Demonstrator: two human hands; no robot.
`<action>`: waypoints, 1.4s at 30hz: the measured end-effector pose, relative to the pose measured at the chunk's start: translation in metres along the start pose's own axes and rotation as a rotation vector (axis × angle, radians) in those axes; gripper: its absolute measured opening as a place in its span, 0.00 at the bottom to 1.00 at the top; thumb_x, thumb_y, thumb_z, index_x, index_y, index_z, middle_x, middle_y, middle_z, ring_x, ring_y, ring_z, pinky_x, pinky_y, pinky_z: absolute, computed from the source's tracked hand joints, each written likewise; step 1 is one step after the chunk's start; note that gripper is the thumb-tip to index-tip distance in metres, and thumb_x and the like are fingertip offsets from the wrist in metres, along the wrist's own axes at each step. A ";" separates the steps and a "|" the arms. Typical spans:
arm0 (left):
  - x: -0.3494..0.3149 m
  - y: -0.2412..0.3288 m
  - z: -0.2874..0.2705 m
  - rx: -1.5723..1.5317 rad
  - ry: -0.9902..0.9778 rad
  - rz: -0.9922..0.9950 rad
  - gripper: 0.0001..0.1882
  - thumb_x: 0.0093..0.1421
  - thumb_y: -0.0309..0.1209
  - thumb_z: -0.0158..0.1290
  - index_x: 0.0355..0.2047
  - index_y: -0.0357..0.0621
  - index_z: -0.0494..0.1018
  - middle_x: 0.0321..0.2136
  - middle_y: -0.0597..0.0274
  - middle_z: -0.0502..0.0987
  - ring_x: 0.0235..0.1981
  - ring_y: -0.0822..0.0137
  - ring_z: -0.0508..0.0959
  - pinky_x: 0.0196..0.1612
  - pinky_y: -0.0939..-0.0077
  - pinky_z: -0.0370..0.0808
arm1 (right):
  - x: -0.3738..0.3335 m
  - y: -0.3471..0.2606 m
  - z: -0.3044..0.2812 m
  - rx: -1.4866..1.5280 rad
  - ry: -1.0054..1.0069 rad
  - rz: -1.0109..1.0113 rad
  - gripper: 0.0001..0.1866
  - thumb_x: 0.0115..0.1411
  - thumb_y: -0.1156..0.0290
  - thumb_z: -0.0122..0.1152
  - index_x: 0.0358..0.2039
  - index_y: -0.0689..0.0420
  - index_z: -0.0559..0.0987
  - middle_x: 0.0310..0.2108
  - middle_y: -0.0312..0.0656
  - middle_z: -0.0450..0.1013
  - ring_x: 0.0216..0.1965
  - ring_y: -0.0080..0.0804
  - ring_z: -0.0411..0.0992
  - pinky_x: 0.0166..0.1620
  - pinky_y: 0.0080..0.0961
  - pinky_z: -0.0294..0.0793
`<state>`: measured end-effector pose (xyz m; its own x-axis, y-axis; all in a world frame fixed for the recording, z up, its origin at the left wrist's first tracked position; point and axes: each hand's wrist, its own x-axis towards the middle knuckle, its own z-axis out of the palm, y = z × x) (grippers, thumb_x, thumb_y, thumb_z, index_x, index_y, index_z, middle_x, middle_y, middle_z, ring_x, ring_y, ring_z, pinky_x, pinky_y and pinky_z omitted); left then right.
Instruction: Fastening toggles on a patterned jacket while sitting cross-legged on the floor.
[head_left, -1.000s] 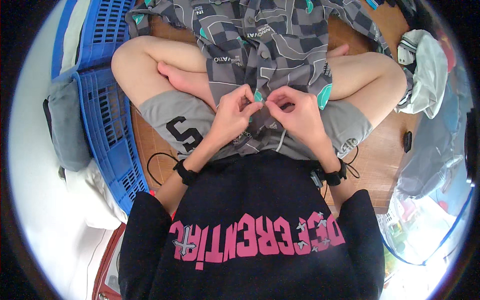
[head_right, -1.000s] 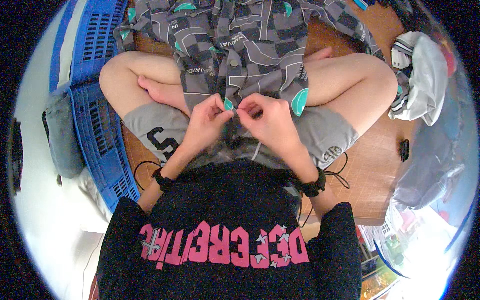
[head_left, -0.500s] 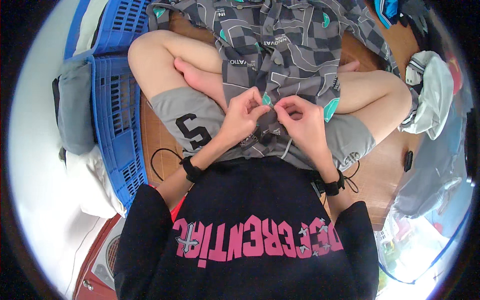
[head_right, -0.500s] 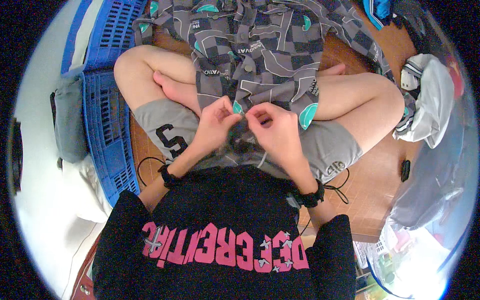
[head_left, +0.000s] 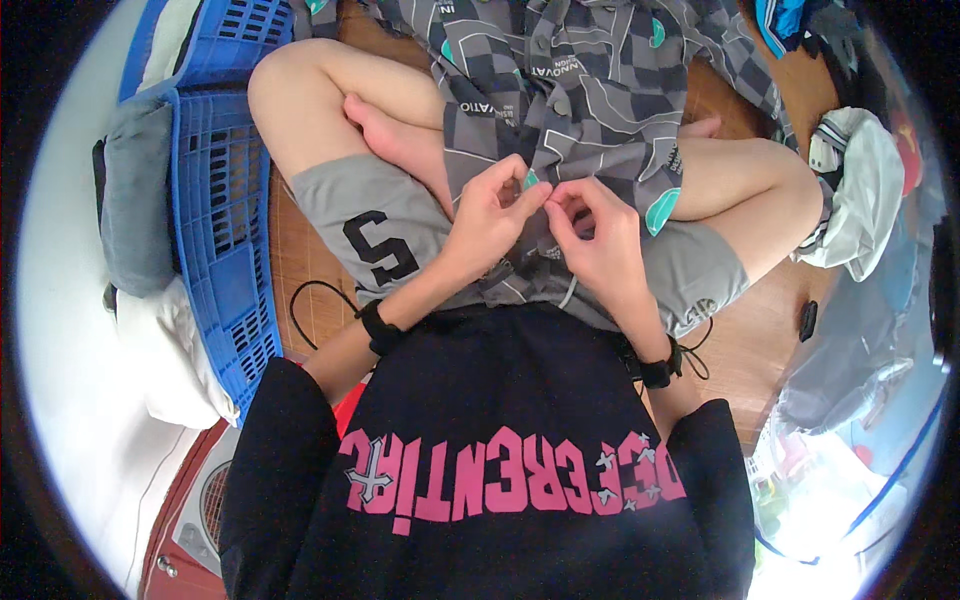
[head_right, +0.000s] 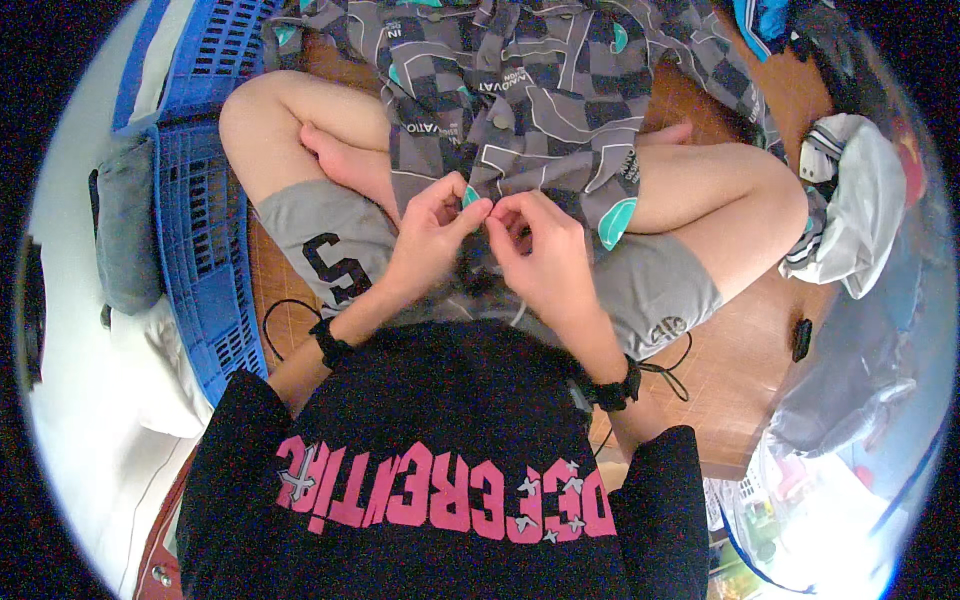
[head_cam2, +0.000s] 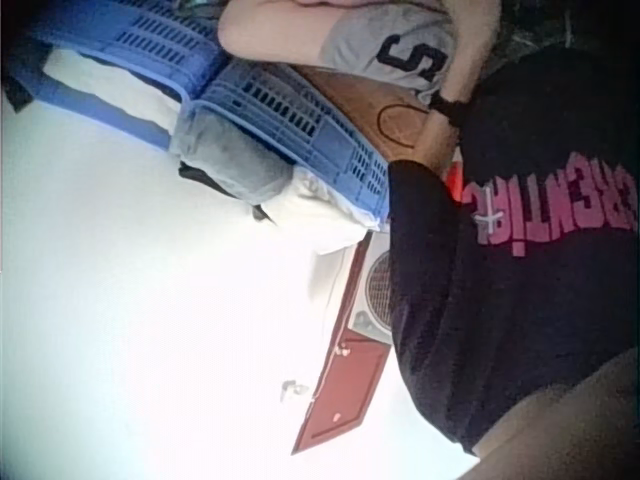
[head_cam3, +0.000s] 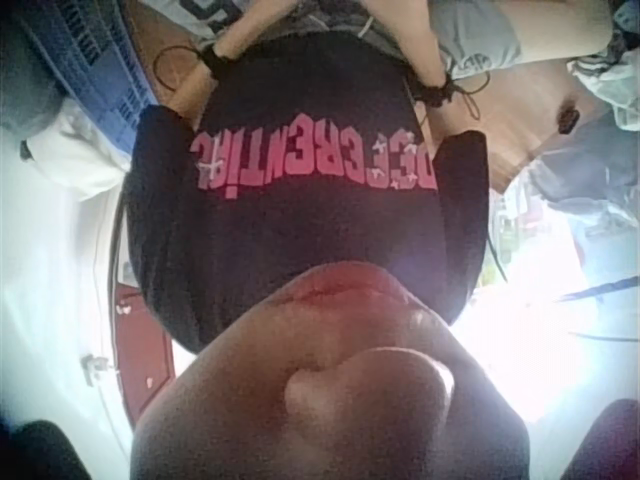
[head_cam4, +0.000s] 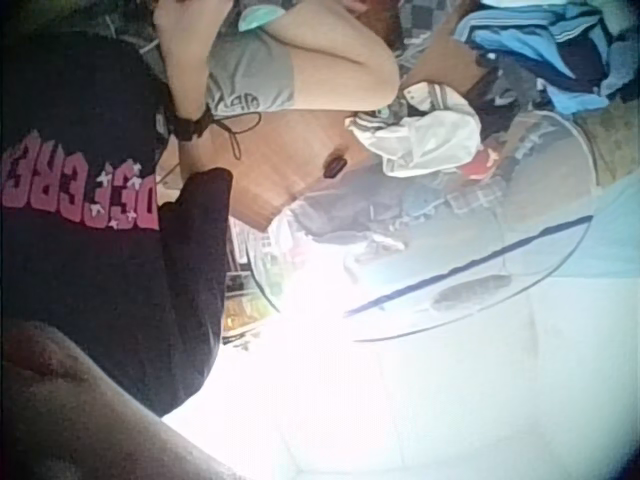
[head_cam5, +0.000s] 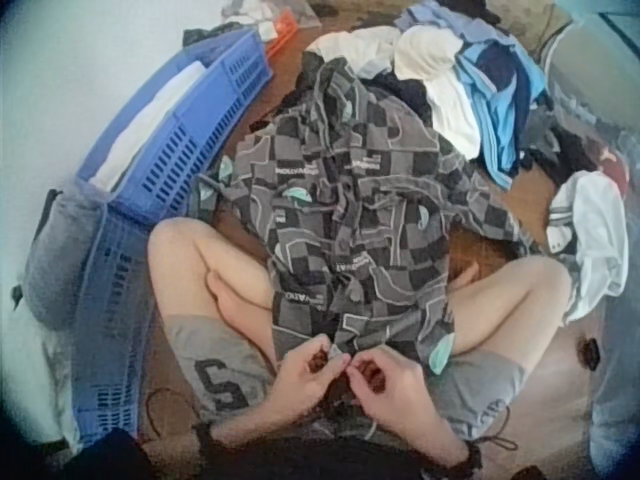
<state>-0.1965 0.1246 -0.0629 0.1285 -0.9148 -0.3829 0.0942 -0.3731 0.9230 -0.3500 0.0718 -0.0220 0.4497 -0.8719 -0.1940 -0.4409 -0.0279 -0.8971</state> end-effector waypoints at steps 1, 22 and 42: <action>0.000 0.001 0.002 -0.002 0.001 0.004 0.10 0.62 0.27 0.57 0.28 0.42 0.66 0.24 0.76 0.67 0.27 0.84 0.65 0.29 0.85 0.62 | -0.001 -0.001 0.000 -0.003 0.000 -0.003 0.06 0.55 0.77 0.64 0.33 0.62 0.77 0.28 0.41 0.75 0.26 0.26 0.75 0.28 0.22 0.74; 0.013 0.009 -0.004 -0.669 -0.079 -0.179 0.12 0.63 0.30 0.57 0.26 0.48 0.64 0.23 0.76 0.69 0.25 0.84 0.65 0.28 0.85 0.58 | 0.002 -0.012 0.000 0.042 -0.013 -0.014 0.11 0.53 0.83 0.64 0.37 0.60 0.75 0.30 0.41 0.74 0.29 0.29 0.75 0.31 0.23 0.74; 0.019 0.028 0.024 0.228 0.047 0.134 0.16 0.56 0.28 0.59 0.42 0.43 0.64 0.17 0.56 0.69 0.16 0.64 0.69 0.22 0.67 0.64 | -0.006 -0.016 -0.018 -0.477 0.024 -0.109 0.05 0.55 0.80 0.59 0.32 0.60 0.73 0.29 0.49 0.72 0.31 0.54 0.73 0.33 0.44 0.71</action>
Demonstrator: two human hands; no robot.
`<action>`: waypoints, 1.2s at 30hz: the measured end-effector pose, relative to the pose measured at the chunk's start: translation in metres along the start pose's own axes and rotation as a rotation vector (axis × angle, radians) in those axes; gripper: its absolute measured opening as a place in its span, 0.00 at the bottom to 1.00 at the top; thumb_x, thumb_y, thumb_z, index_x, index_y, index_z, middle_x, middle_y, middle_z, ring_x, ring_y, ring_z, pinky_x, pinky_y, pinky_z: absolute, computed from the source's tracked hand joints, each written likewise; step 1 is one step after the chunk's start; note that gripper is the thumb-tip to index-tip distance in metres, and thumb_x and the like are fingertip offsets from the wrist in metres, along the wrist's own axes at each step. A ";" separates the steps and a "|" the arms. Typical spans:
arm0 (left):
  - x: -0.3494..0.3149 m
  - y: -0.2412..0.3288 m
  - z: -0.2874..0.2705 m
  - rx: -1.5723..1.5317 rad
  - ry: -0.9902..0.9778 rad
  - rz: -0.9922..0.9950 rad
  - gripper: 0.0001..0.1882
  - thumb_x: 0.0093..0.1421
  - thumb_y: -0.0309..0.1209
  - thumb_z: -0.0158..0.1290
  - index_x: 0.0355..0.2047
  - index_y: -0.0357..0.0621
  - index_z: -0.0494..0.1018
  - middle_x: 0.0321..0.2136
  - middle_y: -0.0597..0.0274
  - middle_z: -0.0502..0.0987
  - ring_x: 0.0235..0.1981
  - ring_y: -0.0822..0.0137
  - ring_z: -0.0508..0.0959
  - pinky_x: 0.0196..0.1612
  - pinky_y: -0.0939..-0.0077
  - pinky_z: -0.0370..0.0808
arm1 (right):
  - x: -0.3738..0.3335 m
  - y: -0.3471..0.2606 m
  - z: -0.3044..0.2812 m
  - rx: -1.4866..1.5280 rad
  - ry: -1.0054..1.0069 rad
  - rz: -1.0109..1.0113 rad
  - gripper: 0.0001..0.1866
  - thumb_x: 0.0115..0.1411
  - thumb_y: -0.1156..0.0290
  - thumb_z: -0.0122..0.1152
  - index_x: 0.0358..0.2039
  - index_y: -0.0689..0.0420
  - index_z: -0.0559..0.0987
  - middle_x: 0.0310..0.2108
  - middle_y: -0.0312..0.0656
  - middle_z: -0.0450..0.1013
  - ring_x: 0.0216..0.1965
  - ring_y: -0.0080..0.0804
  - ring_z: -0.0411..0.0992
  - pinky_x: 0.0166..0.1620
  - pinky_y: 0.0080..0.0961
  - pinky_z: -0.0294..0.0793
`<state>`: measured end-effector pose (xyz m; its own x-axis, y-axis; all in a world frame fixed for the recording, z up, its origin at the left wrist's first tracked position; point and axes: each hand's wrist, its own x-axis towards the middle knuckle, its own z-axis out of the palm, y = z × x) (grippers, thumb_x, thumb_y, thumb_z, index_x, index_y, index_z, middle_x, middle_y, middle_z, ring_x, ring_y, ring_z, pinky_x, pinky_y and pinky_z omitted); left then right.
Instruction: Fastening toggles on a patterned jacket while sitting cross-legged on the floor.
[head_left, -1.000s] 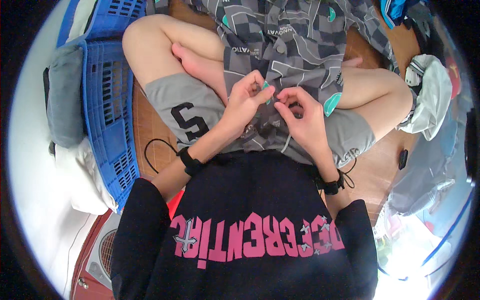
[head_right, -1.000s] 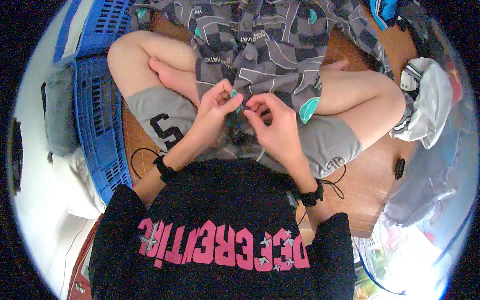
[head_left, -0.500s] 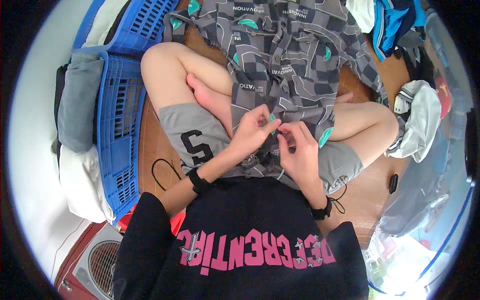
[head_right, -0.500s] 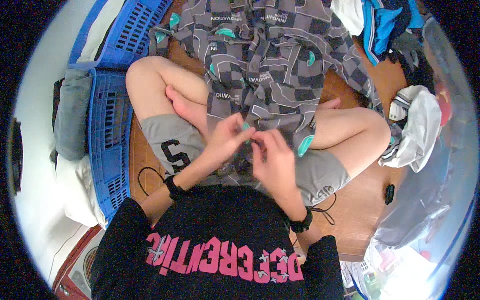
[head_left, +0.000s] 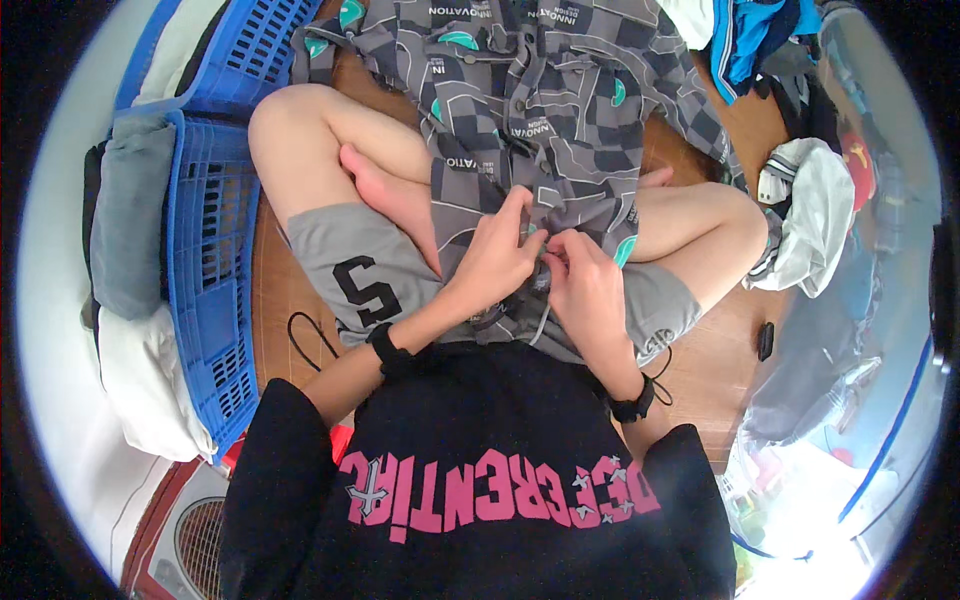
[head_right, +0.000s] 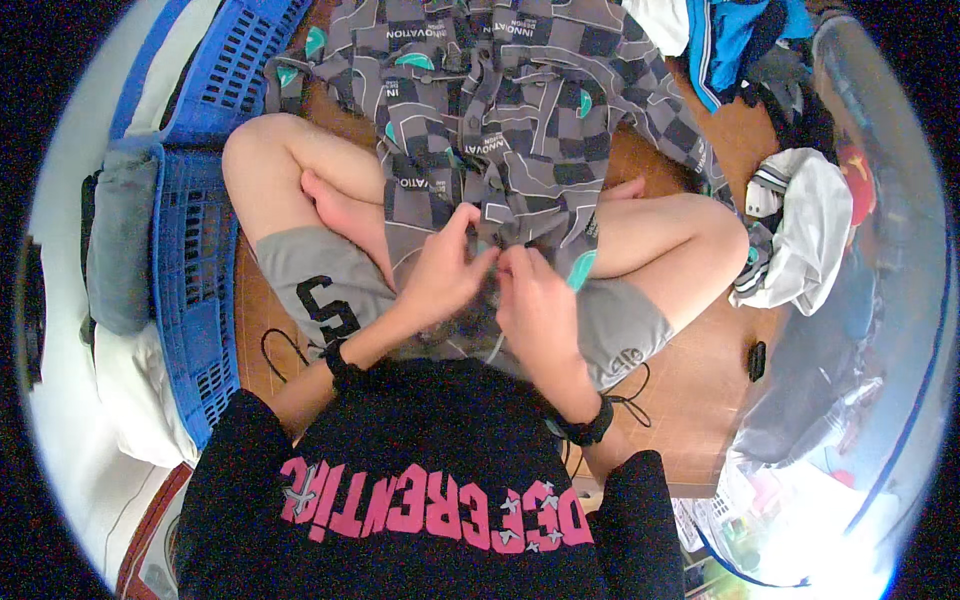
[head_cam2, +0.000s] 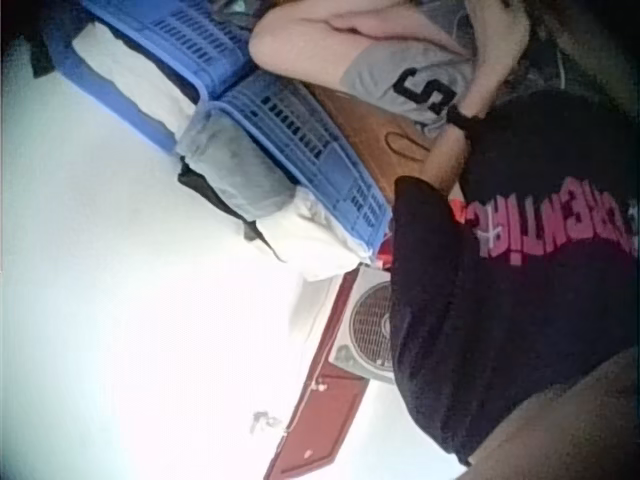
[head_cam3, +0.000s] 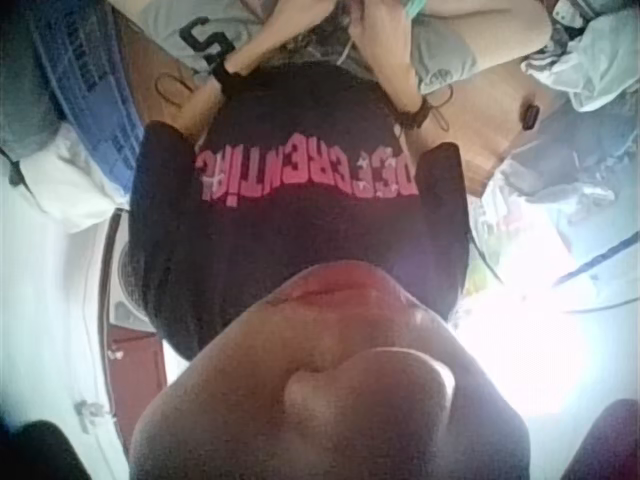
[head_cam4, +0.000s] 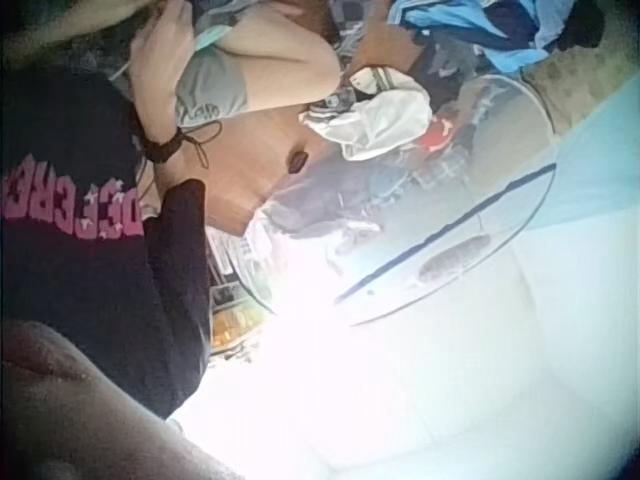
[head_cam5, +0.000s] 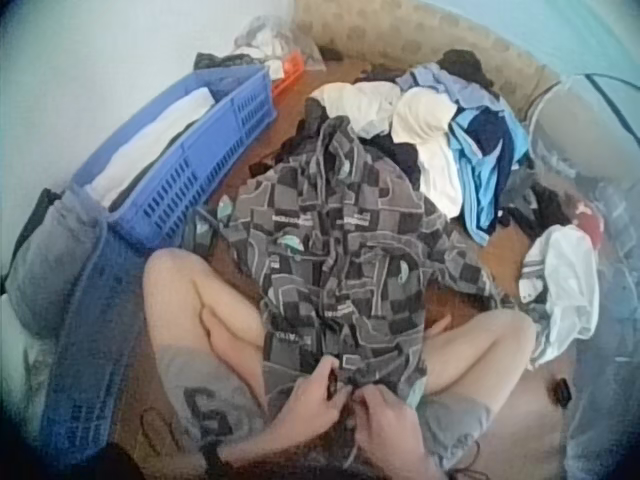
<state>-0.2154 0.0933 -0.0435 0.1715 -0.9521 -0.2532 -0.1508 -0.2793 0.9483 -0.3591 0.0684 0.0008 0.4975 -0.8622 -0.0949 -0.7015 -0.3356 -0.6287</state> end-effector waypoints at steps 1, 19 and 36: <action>0.001 -0.001 0.001 -0.003 -0.004 -0.004 0.16 0.56 0.28 0.59 0.42 0.43 0.64 0.17 0.56 0.69 0.16 0.64 0.69 0.22 0.67 0.64 | 0.001 0.000 -0.001 -0.038 -0.016 0.000 0.05 0.55 0.80 0.58 0.31 0.60 0.72 0.29 0.49 0.72 0.31 0.54 0.73 0.33 0.45 0.71; 0.005 -0.005 -0.006 0.005 -0.073 -0.113 0.17 0.55 0.29 0.61 0.39 0.41 0.65 0.17 0.59 0.68 0.18 0.68 0.67 0.23 0.69 0.65 | -0.001 0.010 0.008 0.090 0.048 0.079 0.04 0.54 0.79 0.59 0.29 0.62 0.73 0.27 0.53 0.74 0.30 0.55 0.74 0.33 0.44 0.72; 0.002 -0.004 -0.003 -0.036 -0.045 -0.058 0.15 0.56 0.27 0.58 0.40 0.40 0.65 0.19 0.52 0.71 0.19 0.60 0.72 0.24 0.64 0.67 | 0.008 -0.007 0.006 -0.248 -0.080 0.016 0.10 0.49 0.74 0.59 0.31 0.60 0.70 0.28 0.51 0.71 0.27 0.50 0.75 0.29 0.42 0.76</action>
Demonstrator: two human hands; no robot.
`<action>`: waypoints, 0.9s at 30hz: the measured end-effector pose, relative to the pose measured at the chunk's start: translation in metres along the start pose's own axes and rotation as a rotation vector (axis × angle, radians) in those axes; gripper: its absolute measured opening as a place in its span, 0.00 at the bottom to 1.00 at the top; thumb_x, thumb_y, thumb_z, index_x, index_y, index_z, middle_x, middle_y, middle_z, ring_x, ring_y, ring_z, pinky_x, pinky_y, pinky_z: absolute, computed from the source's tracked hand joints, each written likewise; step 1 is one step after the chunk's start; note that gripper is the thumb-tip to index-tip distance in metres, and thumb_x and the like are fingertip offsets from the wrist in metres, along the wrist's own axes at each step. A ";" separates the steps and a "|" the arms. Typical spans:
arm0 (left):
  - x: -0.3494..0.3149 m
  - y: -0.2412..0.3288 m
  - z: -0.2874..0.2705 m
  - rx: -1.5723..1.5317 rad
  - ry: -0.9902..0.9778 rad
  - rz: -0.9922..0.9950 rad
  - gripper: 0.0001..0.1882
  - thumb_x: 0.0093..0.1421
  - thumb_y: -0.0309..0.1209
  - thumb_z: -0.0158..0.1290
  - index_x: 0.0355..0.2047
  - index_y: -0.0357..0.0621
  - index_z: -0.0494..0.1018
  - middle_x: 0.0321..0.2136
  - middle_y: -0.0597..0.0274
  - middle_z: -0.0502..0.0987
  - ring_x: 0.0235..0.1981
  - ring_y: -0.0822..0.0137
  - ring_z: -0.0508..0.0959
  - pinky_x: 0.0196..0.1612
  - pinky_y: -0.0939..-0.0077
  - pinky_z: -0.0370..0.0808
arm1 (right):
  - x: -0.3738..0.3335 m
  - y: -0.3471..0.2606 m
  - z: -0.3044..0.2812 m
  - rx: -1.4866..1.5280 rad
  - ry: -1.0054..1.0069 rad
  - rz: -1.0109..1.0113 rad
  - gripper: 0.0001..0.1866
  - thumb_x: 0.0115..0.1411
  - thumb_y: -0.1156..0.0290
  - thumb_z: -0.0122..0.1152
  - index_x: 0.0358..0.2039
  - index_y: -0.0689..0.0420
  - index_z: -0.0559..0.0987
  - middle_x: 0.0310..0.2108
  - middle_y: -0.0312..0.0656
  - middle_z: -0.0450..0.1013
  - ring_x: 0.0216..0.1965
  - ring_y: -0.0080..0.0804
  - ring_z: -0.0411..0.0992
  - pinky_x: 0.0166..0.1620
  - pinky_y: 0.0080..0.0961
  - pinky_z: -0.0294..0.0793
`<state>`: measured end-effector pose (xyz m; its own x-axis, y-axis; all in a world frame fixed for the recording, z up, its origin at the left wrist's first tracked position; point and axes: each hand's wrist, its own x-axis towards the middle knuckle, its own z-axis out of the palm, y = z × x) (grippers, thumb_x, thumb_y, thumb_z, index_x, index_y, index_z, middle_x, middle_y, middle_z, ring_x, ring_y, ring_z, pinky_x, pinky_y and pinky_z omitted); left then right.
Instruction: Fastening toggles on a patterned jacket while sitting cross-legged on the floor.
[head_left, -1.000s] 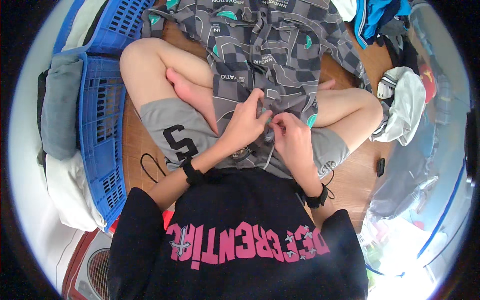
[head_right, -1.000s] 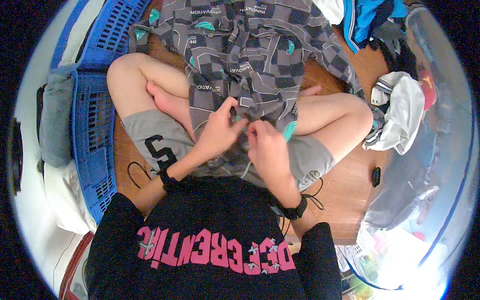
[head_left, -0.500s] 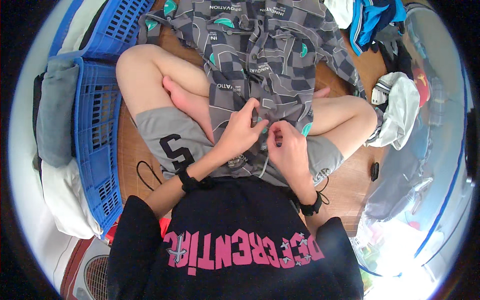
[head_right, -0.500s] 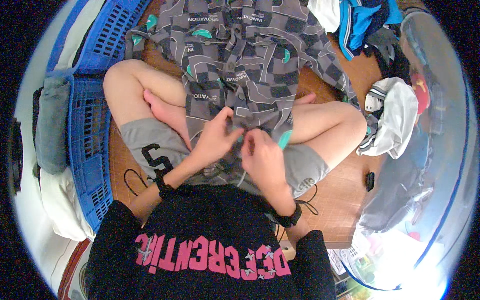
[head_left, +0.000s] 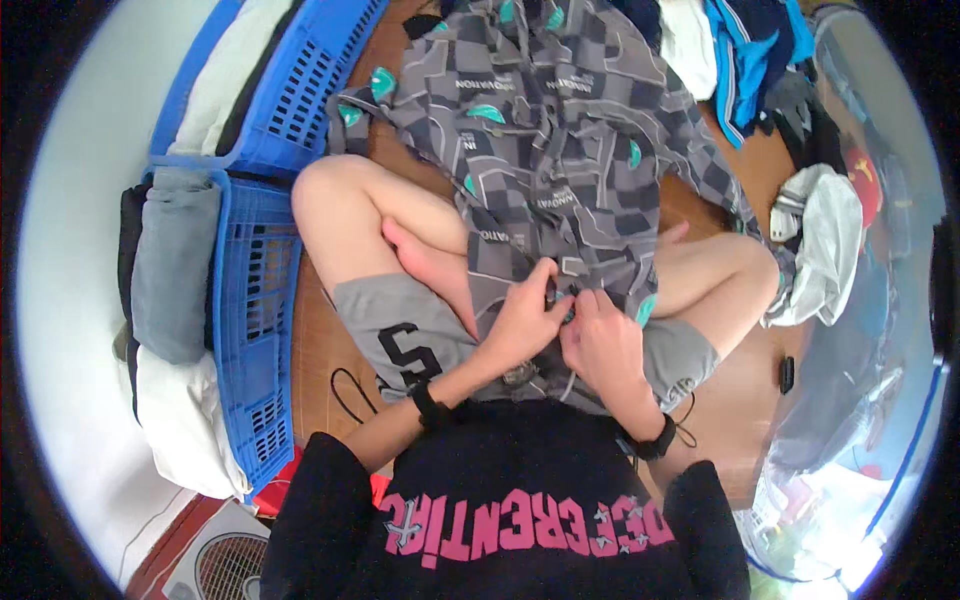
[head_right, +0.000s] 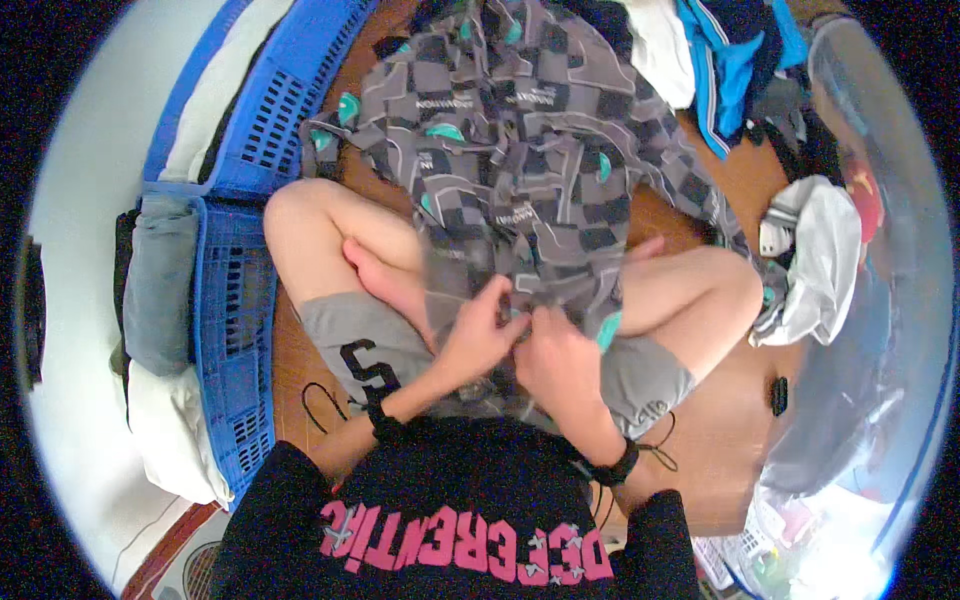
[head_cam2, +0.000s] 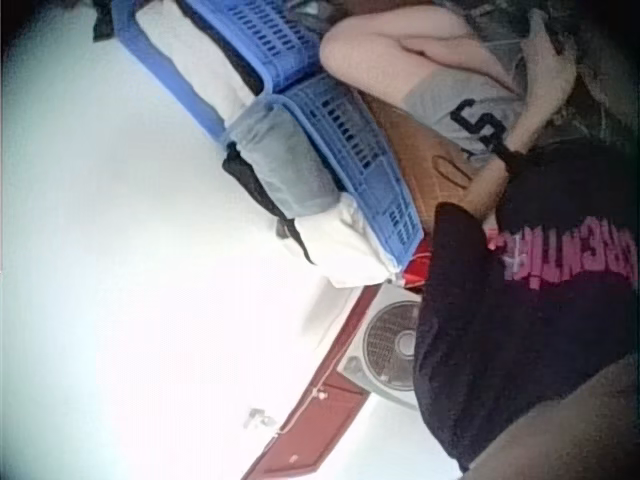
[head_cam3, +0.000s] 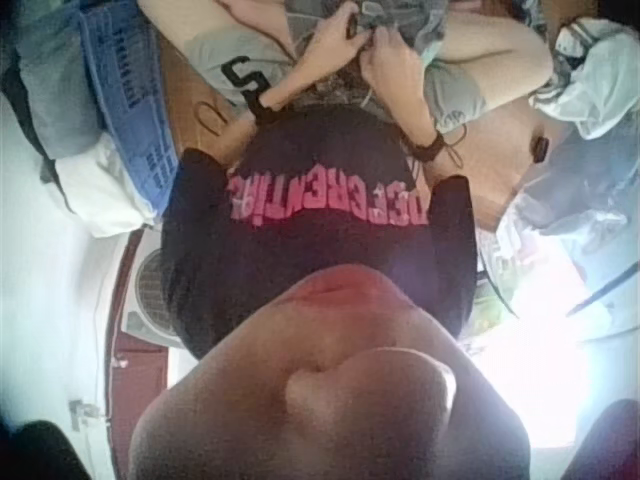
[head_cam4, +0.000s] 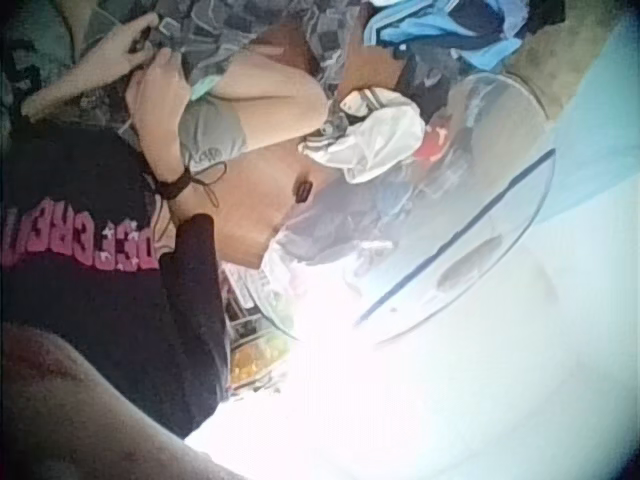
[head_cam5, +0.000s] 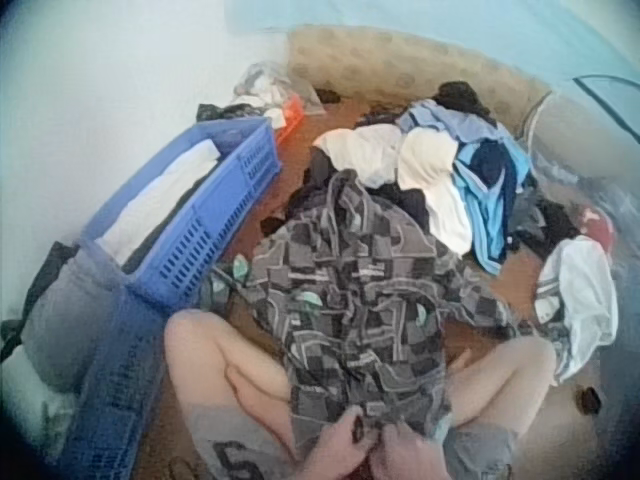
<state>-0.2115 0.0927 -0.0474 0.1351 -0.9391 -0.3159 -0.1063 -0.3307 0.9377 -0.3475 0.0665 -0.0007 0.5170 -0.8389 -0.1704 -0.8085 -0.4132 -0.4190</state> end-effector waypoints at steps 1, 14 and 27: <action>0.002 0.003 0.001 0.017 0.015 0.050 0.15 0.56 0.25 0.57 0.39 0.38 0.63 0.17 0.48 0.69 0.19 0.53 0.73 0.25 0.61 0.67 | 0.001 0.000 -0.002 -0.041 0.012 -0.015 0.10 0.47 0.73 0.59 0.31 0.60 0.71 0.29 0.50 0.71 0.27 0.48 0.75 0.29 0.40 0.76; -0.001 0.004 0.005 0.192 0.027 0.058 0.14 0.58 0.27 0.58 0.39 0.40 0.65 0.14 0.56 0.69 0.14 0.68 0.69 0.20 0.69 0.64 | -0.002 0.009 0.008 -0.106 0.075 -0.046 0.10 0.48 0.72 0.62 0.27 0.61 0.71 0.25 0.46 0.70 0.27 0.41 0.75 0.28 0.35 0.75; -0.001 0.004 0.001 0.179 0.064 0.068 0.13 0.58 0.25 0.57 0.40 0.39 0.66 0.17 0.55 0.72 0.15 0.68 0.70 0.21 0.70 0.67 | 0.003 0.002 0.002 -0.033 0.029 -0.049 0.08 0.49 0.70 0.59 0.26 0.61 0.74 0.25 0.48 0.72 0.26 0.43 0.76 0.27 0.35 0.76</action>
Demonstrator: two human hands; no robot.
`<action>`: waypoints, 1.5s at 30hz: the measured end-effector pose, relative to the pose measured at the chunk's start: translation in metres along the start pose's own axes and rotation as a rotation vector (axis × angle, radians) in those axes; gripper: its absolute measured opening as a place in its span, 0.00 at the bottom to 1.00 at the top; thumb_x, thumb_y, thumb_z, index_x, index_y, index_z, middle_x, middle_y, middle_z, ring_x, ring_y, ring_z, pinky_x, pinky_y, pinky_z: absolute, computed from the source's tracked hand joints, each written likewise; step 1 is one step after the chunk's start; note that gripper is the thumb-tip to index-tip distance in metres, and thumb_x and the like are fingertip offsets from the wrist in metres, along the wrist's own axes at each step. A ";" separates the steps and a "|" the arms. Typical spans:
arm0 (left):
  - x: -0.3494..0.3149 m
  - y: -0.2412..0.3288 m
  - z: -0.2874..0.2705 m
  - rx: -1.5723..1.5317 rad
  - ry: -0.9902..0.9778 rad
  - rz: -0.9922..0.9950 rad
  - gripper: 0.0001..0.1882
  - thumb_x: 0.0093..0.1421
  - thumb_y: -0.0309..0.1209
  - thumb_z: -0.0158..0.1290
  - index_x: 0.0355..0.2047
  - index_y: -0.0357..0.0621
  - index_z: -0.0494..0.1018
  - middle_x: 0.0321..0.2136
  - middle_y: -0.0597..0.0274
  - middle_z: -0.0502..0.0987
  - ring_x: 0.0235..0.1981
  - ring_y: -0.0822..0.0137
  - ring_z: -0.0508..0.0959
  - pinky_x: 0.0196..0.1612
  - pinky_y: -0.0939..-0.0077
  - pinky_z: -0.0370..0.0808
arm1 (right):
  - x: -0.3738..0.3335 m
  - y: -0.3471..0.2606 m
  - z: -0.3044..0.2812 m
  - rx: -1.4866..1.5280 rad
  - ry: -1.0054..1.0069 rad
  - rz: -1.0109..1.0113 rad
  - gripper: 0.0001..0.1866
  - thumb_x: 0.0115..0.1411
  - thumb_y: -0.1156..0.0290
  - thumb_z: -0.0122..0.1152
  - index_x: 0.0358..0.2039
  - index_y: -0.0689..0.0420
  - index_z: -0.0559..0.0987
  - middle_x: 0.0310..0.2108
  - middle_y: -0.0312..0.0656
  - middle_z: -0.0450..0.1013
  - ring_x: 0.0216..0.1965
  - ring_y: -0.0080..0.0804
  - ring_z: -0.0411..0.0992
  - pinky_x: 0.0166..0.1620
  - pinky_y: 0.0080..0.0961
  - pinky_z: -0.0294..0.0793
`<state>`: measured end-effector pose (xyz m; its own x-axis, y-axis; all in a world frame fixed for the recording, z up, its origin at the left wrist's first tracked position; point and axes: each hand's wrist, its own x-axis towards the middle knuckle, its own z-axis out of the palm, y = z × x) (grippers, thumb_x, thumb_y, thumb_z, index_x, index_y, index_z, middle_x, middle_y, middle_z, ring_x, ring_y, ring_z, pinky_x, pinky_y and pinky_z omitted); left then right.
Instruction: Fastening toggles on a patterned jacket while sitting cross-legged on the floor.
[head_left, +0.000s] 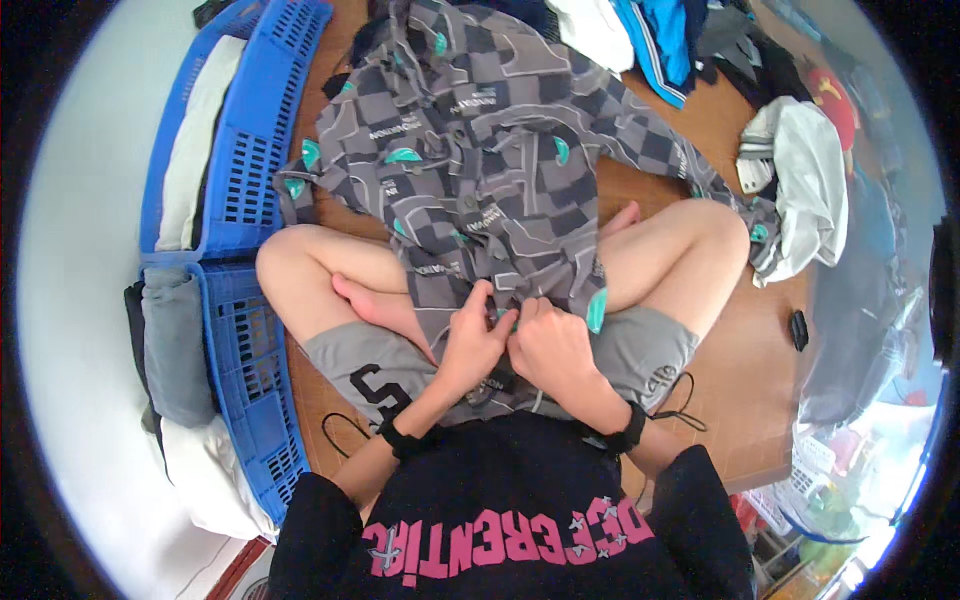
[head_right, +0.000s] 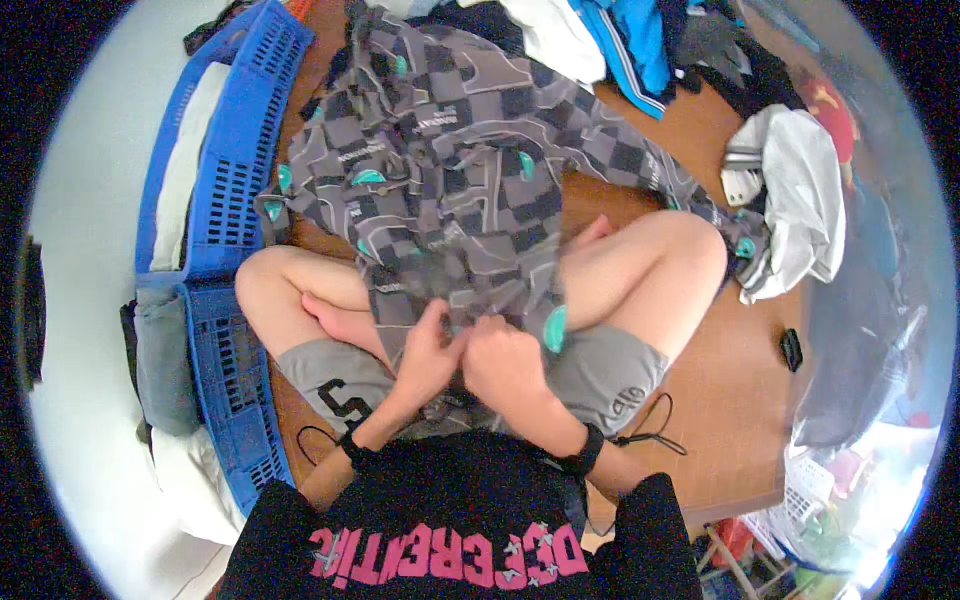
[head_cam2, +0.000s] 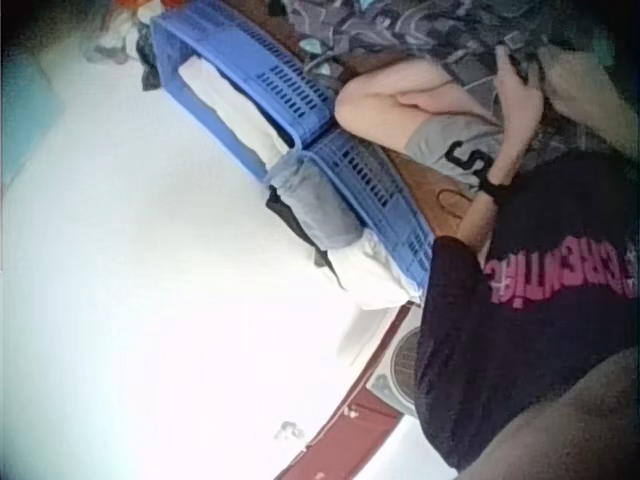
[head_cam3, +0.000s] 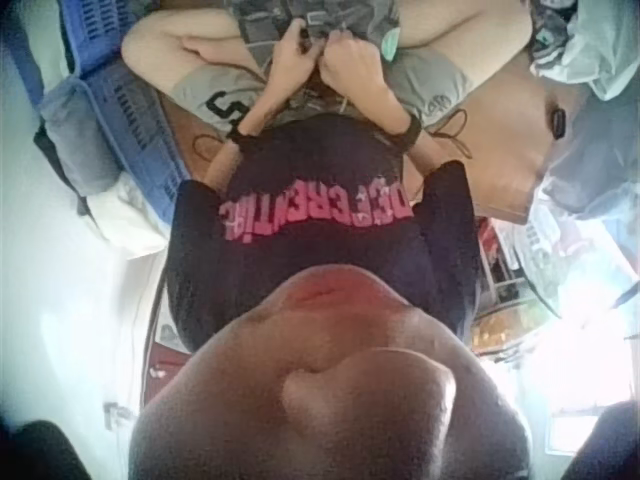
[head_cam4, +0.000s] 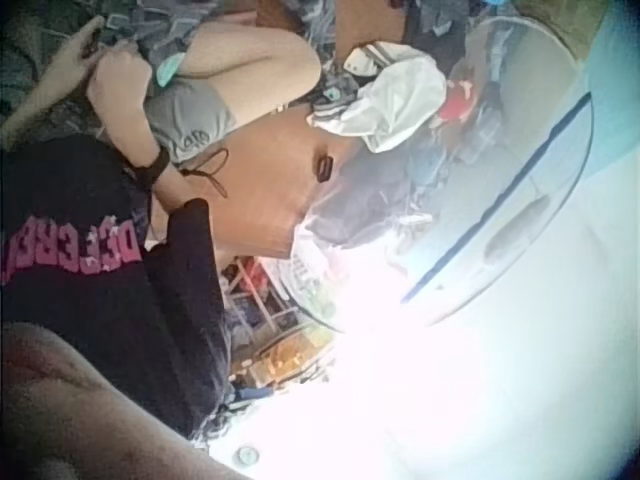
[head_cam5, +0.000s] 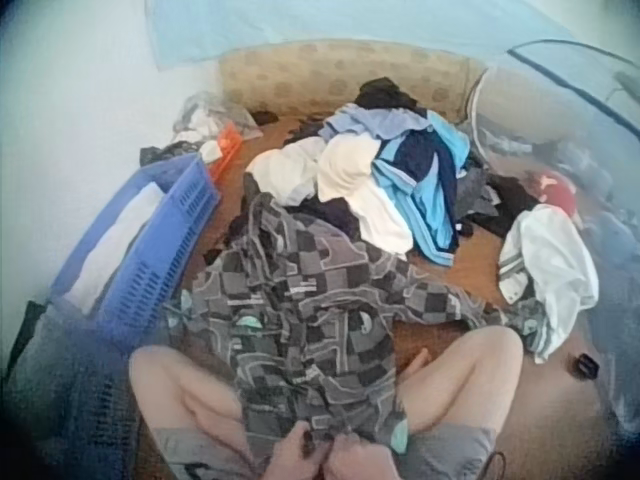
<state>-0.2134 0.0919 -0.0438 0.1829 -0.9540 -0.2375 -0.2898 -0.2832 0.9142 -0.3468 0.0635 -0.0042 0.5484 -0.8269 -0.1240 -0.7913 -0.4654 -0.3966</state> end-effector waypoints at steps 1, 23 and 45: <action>-0.002 0.008 -0.002 0.057 0.015 0.028 0.13 0.58 0.26 0.57 0.41 0.40 0.67 0.19 0.53 0.73 0.16 0.65 0.71 0.22 0.67 0.68 | 0.001 0.000 -0.002 0.005 0.007 -0.010 0.05 0.51 0.70 0.57 0.25 0.59 0.76 0.26 0.47 0.73 0.27 0.42 0.76 0.28 0.34 0.77; -0.002 -0.013 -0.002 -0.212 -0.019 -0.033 0.16 0.57 0.28 0.57 0.41 0.38 0.65 0.20 0.47 0.70 0.23 0.53 0.73 0.26 0.62 0.67 | 0.006 0.005 0.003 -0.040 -0.055 -0.080 0.08 0.51 0.73 0.59 0.25 0.60 0.69 0.21 0.48 0.70 0.25 0.49 0.74 0.27 0.42 0.72; -0.002 -0.015 0.000 -0.347 -0.028 0.027 0.13 0.56 0.24 0.53 0.40 0.35 0.64 0.28 0.36 0.75 0.33 0.36 0.76 0.33 0.52 0.70 | 0.008 -0.021 -0.011 -0.234 -0.149 -0.046 0.07 0.51 0.75 0.57 0.27 0.62 0.68 0.24 0.53 0.71 0.24 0.54 0.74 0.27 0.45 0.72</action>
<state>-0.2099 0.0979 -0.0567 0.1526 -0.9644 -0.2160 0.0431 -0.2119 0.9764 -0.3288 0.0635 0.0134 0.6053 -0.7556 -0.2504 -0.7960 -0.5760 -0.1860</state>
